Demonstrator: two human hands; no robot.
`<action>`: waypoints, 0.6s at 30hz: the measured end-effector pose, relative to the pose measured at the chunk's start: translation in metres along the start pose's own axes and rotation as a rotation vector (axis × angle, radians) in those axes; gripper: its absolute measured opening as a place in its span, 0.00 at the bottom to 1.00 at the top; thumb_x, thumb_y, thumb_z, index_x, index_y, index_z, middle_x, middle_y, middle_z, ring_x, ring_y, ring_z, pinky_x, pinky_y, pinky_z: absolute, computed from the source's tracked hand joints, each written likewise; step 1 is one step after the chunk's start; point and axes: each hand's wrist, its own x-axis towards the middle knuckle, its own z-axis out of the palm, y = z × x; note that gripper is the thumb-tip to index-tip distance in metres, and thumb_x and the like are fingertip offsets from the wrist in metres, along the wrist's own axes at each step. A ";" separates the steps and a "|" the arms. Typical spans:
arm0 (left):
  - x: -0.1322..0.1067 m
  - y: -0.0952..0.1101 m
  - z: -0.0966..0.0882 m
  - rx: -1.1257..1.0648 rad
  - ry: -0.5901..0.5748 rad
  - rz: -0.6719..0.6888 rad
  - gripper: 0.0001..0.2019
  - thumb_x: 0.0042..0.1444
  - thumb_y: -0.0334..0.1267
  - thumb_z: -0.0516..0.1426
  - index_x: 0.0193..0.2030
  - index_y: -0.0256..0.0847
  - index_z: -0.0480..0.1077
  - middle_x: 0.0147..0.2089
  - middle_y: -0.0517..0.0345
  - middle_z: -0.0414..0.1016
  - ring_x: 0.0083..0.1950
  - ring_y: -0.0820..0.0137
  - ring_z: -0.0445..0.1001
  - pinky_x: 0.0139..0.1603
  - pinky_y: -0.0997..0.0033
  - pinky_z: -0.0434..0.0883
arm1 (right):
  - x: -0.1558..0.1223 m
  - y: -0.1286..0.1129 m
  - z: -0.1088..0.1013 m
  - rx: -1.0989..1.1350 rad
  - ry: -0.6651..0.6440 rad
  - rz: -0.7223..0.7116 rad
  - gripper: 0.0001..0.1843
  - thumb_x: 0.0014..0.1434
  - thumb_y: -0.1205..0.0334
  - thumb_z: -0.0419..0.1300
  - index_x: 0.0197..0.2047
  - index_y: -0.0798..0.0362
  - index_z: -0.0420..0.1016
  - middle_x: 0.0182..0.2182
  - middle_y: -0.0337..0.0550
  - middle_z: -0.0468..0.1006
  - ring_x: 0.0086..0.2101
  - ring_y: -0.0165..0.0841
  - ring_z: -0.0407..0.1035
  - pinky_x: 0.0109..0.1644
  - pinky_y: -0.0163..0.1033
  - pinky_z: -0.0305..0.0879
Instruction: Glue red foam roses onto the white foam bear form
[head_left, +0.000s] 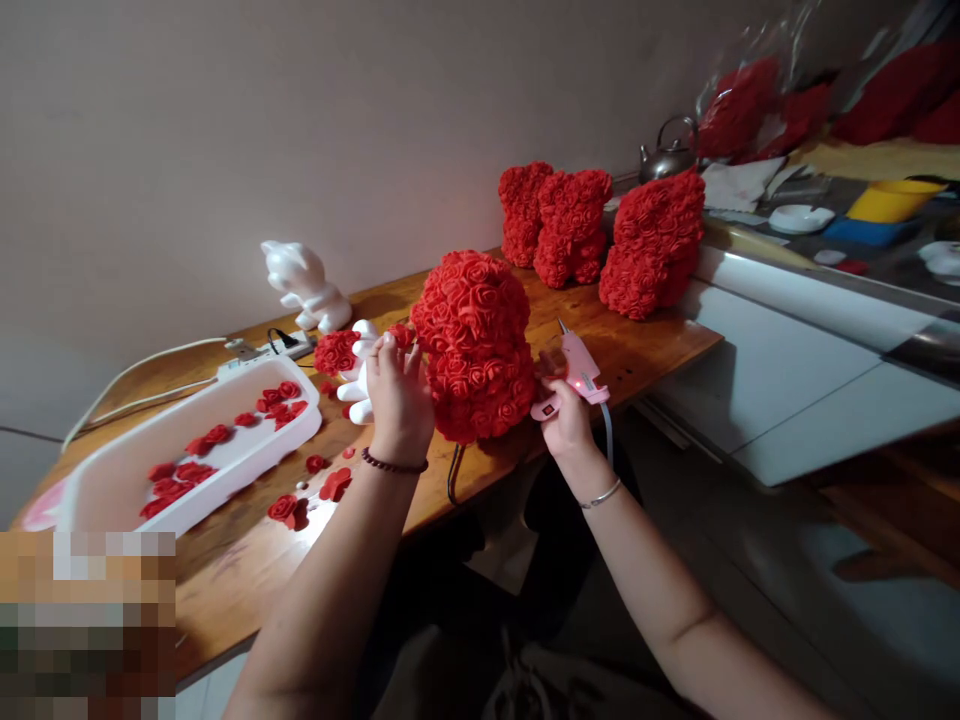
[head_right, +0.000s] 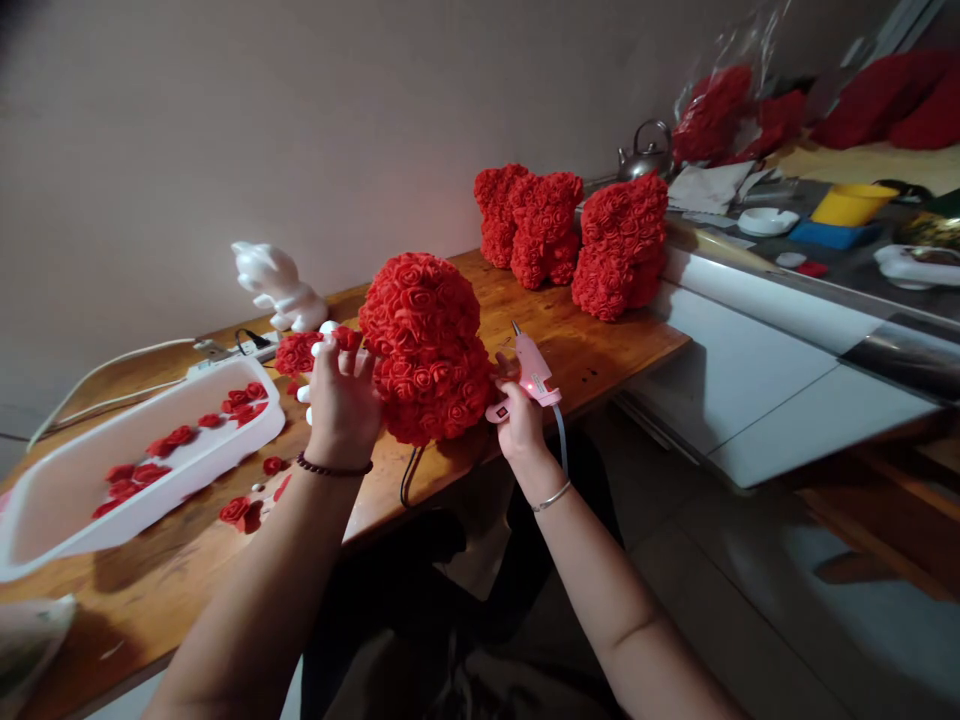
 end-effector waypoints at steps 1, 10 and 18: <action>0.001 -0.001 0.003 -0.024 -0.005 0.003 0.16 0.53 0.46 0.67 0.41 0.44 0.67 0.44 0.62 0.74 0.43 0.75 0.75 0.51 0.73 0.73 | 0.002 -0.001 0.001 -0.002 0.001 -0.007 0.28 0.41 0.62 0.66 0.50 0.47 0.78 0.49 0.38 0.80 0.35 0.26 0.72 0.24 0.27 0.57; 0.059 -0.023 0.025 -0.022 -0.022 0.133 0.16 0.54 0.49 0.64 0.42 0.44 0.67 0.52 0.56 0.74 0.54 0.68 0.75 0.59 0.67 0.72 | 0.031 -0.021 0.034 -0.053 -0.010 -0.107 0.16 0.38 0.60 0.67 0.33 0.52 0.74 0.35 0.35 0.76 0.26 0.20 0.59 0.22 0.28 0.48; 0.067 -0.053 0.023 0.045 0.094 0.102 0.07 0.58 0.38 0.58 0.42 0.46 0.64 0.46 0.56 0.76 0.47 0.69 0.76 0.50 0.68 0.73 | 0.055 -0.005 0.020 -0.098 0.032 -0.136 0.18 0.39 0.63 0.65 0.37 0.51 0.69 0.33 0.35 0.75 0.24 0.21 0.58 0.22 0.30 0.46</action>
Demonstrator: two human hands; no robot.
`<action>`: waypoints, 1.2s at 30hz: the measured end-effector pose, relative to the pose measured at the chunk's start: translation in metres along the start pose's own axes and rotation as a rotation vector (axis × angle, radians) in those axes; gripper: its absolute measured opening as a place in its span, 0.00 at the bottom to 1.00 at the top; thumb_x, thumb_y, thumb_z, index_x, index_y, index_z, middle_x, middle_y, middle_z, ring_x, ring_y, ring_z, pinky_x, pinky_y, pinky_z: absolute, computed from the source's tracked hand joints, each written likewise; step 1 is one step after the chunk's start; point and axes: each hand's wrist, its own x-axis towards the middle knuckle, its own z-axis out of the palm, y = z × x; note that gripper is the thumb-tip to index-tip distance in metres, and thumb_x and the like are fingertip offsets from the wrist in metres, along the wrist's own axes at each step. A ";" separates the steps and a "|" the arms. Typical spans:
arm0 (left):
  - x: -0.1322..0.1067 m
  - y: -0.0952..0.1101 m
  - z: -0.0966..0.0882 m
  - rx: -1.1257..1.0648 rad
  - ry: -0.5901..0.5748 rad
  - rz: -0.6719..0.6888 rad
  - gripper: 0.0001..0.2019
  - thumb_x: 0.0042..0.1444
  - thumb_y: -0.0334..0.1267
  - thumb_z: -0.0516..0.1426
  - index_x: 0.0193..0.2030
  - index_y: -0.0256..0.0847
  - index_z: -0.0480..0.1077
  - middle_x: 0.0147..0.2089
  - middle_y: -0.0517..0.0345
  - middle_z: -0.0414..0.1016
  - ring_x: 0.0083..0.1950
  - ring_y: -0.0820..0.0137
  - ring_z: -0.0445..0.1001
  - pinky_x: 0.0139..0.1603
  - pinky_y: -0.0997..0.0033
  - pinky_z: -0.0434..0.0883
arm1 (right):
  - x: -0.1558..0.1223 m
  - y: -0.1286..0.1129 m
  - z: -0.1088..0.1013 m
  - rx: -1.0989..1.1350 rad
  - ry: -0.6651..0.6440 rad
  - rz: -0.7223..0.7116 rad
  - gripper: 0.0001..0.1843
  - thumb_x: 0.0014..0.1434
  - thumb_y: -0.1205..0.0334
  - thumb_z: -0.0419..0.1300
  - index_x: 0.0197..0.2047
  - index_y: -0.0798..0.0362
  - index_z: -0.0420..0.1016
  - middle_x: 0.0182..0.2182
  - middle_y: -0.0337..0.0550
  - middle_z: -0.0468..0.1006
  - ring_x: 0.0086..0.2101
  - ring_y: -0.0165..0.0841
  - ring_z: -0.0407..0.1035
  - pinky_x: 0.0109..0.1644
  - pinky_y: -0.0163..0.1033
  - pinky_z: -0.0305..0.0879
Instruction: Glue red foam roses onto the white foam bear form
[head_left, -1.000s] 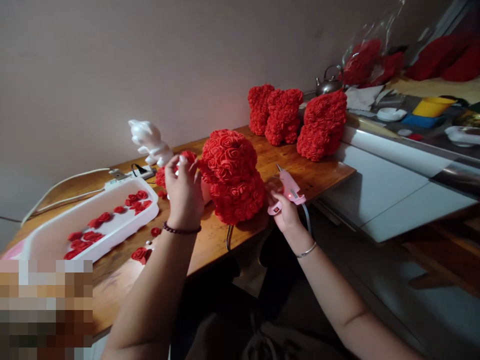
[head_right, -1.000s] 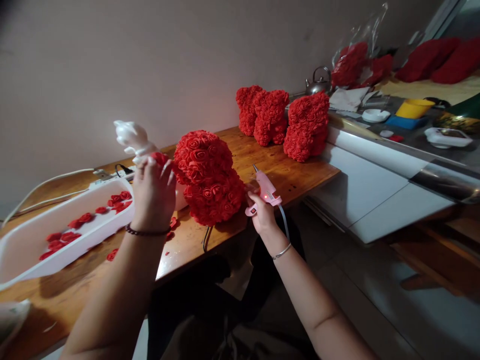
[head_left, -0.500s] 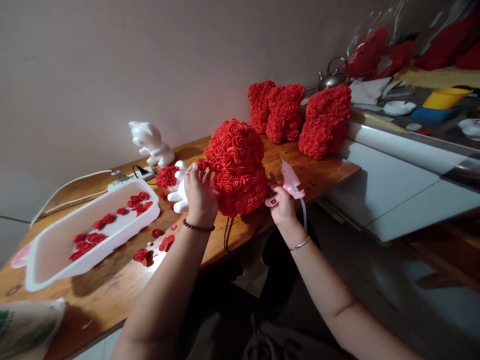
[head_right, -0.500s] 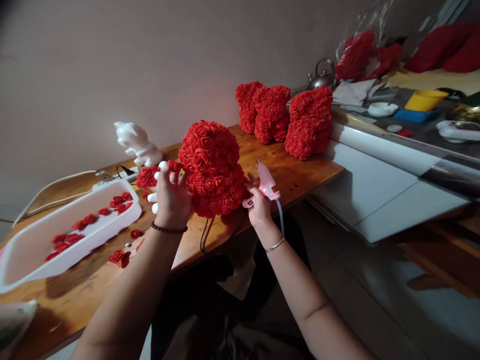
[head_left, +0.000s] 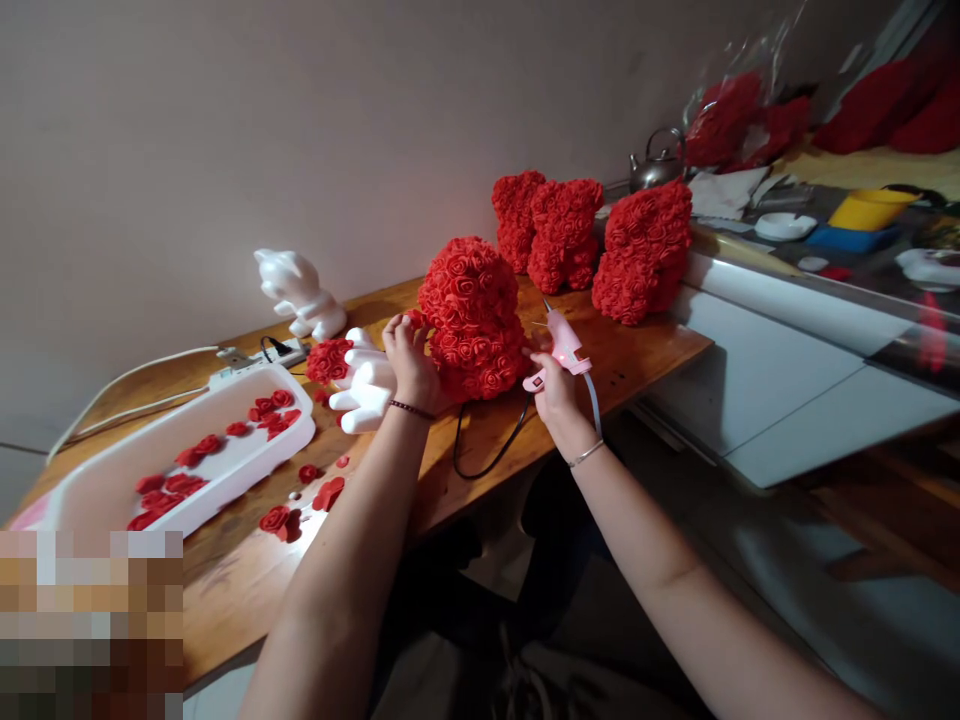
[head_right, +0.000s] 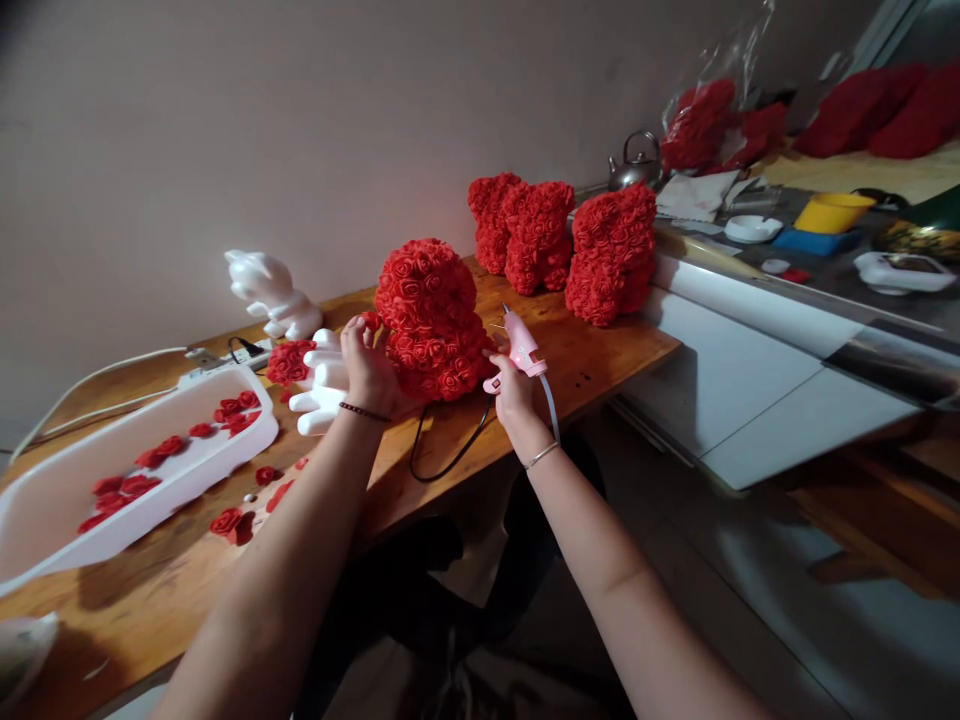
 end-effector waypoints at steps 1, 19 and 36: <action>-0.001 0.002 -0.002 0.030 -0.008 -0.008 0.07 0.59 0.38 0.58 0.43 0.47 0.64 0.46 0.56 0.75 0.48 0.69 0.76 0.48 0.68 0.73 | -0.001 0.000 -0.001 -0.004 0.007 -0.009 0.18 0.39 0.62 0.65 0.37 0.51 0.69 0.33 0.35 0.75 0.24 0.22 0.58 0.22 0.30 0.47; -0.155 0.072 -0.037 0.048 -0.334 -0.754 0.15 0.56 0.40 0.67 0.49 0.44 0.71 0.37 0.62 0.76 0.30 0.79 0.75 0.26 0.85 0.70 | -0.109 -0.051 -0.071 -0.623 -0.401 -0.582 0.04 0.59 0.65 0.61 0.33 0.51 0.70 0.32 0.39 0.71 0.32 0.30 0.66 0.37 0.38 0.66; -0.148 0.071 -0.047 -0.167 -0.270 -1.014 0.05 0.65 0.37 0.61 0.43 0.39 0.79 0.36 0.59 0.81 0.33 0.79 0.79 0.33 0.84 0.76 | -0.124 -0.068 -0.051 -1.003 -0.591 -0.741 0.18 0.56 0.68 0.64 0.24 0.50 0.55 0.22 0.34 0.60 0.24 0.27 0.56 0.29 0.37 0.52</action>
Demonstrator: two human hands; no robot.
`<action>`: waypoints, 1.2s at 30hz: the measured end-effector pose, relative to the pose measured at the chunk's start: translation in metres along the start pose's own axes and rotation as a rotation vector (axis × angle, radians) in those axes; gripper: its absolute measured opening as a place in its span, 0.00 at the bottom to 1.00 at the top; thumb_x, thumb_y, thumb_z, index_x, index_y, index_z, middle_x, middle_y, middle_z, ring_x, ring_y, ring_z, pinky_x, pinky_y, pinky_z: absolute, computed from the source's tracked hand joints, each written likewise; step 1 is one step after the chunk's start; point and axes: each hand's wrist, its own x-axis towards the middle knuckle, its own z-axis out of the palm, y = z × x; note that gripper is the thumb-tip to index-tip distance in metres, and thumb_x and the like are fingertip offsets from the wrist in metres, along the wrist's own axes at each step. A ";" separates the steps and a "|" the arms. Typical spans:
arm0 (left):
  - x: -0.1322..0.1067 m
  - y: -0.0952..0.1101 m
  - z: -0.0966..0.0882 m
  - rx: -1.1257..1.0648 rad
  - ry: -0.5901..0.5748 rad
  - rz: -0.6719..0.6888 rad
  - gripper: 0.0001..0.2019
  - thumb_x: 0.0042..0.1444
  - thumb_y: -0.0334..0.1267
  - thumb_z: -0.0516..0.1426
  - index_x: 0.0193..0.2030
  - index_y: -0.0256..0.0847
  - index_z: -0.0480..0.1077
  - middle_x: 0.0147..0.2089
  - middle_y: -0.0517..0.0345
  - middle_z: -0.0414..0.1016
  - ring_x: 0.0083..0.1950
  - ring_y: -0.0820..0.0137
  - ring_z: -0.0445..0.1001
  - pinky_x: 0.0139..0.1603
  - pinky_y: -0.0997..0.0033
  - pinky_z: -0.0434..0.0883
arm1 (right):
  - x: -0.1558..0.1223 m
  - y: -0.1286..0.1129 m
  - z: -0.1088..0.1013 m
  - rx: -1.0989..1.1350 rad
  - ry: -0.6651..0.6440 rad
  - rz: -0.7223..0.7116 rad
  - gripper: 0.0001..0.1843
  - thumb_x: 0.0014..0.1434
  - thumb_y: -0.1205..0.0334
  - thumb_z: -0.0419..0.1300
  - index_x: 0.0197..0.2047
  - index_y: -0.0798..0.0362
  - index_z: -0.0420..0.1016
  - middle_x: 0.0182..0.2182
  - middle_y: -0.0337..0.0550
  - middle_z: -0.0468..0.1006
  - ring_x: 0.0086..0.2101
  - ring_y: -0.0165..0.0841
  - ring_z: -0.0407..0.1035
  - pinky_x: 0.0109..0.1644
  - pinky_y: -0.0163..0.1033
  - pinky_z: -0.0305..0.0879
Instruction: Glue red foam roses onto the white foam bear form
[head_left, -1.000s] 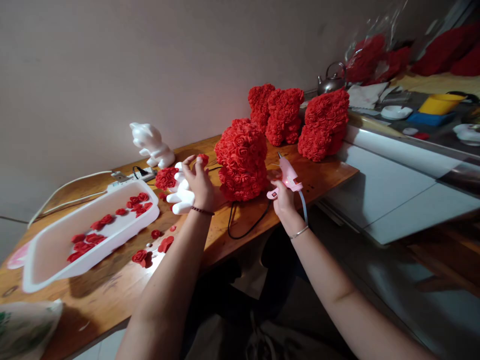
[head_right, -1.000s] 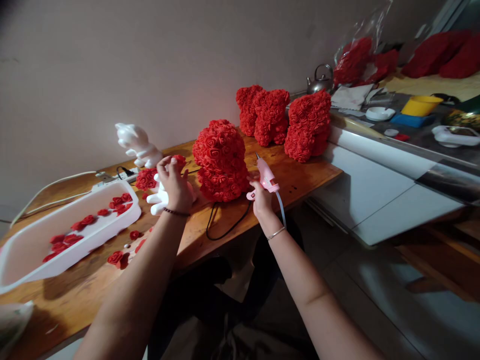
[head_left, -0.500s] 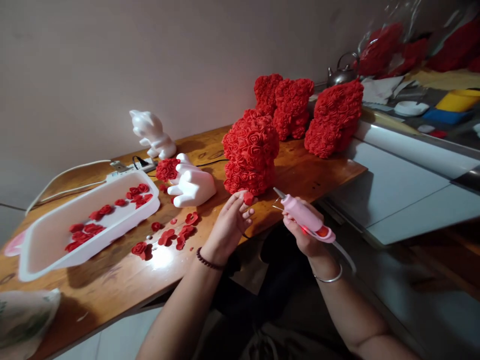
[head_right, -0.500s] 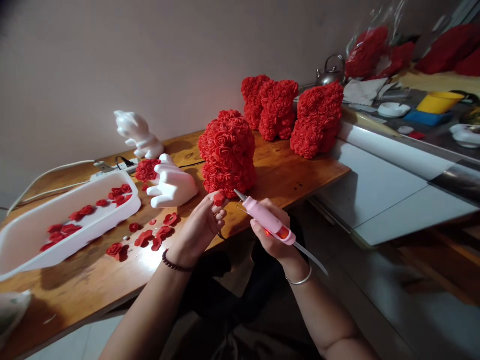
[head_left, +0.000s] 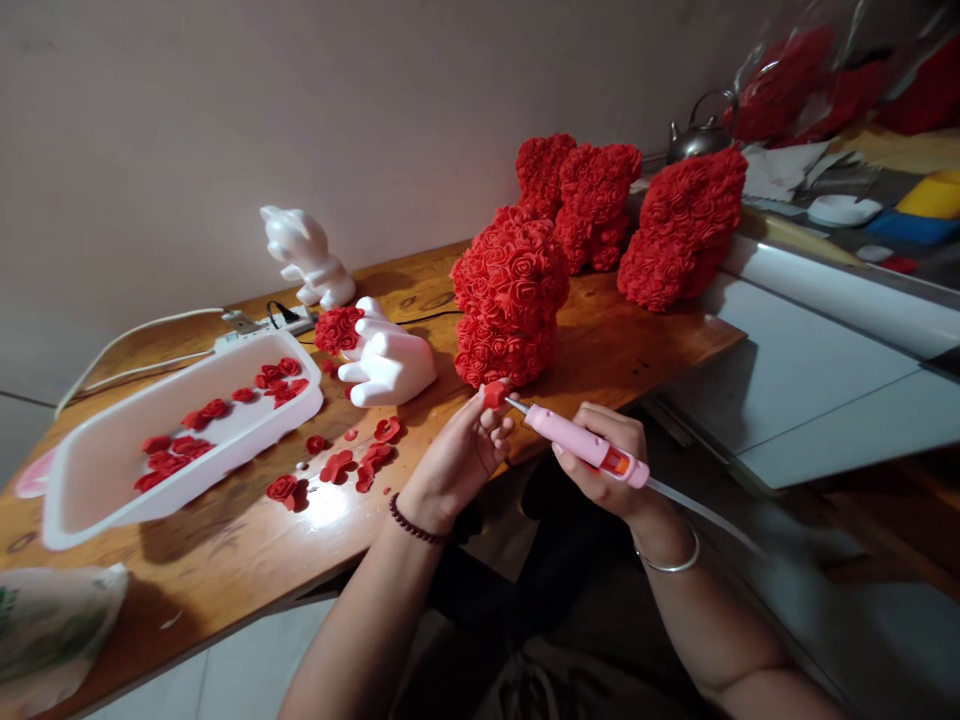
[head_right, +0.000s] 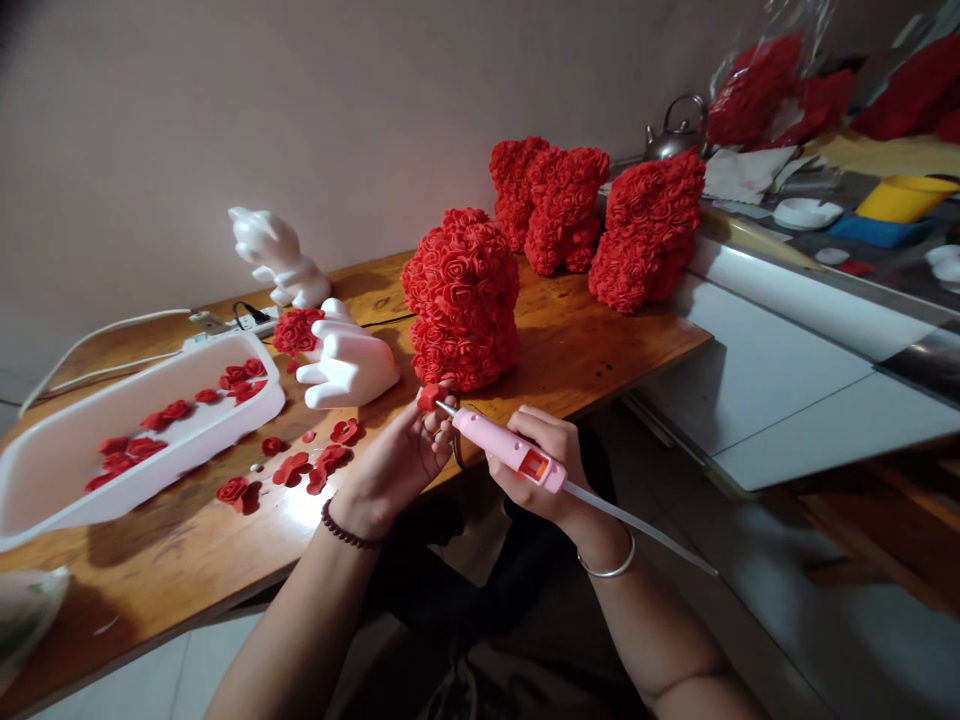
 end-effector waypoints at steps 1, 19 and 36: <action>0.000 0.000 0.000 -0.004 0.002 -0.004 0.06 0.65 0.37 0.61 0.42 0.39 0.79 0.36 0.58 0.81 0.32 0.79 0.79 0.33 0.84 0.76 | 0.000 0.000 0.001 -0.003 -0.005 0.001 0.18 0.55 0.68 0.64 0.24 0.50 0.55 0.22 0.34 0.60 0.24 0.27 0.56 0.29 0.37 0.52; -0.005 -0.001 -0.005 0.230 0.009 0.205 0.17 0.49 0.43 0.73 0.40 0.42 0.73 0.37 0.64 0.76 0.36 0.79 0.75 0.31 0.85 0.70 | -0.001 0.002 0.000 -0.015 -0.046 0.073 0.20 0.54 0.69 0.63 0.24 0.50 0.54 0.22 0.34 0.59 0.24 0.26 0.55 0.29 0.37 0.50; -0.005 0.001 -0.011 0.399 0.028 0.215 0.17 0.50 0.49 0.71 0.39 0.41 0.75 0.40 0.60 0.75 0.39 0.76 0.73 0.30 0.84 0.68 | 0.002 -0.001 0.000 -0.006 -0.062 0.095 0.20 0.55 0.69 0.62 0.22 0.50 0.52 0.20 0.33 0.57 0.22 0.25 0.53 0.28 0.37 0.48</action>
